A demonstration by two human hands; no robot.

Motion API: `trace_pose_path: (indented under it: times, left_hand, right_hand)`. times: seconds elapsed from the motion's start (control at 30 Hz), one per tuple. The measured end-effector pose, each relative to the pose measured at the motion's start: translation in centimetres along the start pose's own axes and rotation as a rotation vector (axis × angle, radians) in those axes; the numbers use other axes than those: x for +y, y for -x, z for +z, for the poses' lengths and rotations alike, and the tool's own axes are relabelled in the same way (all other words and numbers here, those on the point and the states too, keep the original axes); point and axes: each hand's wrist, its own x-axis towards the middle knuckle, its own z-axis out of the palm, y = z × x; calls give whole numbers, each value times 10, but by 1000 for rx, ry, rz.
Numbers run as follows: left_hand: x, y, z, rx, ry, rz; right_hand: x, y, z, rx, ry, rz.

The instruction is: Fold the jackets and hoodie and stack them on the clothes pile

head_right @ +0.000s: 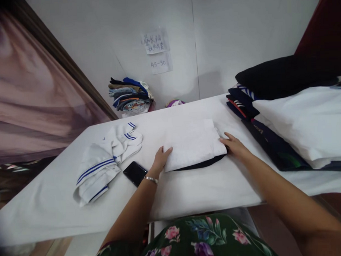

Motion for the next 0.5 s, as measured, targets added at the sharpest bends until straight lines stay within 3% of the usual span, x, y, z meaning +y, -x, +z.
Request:
trace_pose_path:
  times: [0.17,0.27,0.37,0.5]
  left_hand:
    - [-5,43,0,108,-397,398]
    - [-7,69,3,25,-633,640]
    - [-9,79,3,-70,-813,736]
    - [-10,74,0,-68,-890,763]
  right_hand:
    - [28,24,-21,97,5,-163]
    - [47,36,-29,51,138,-295]
    - [50,46,-30,-13,454,-501]
    - [37,48,-19,-33,900,-942]
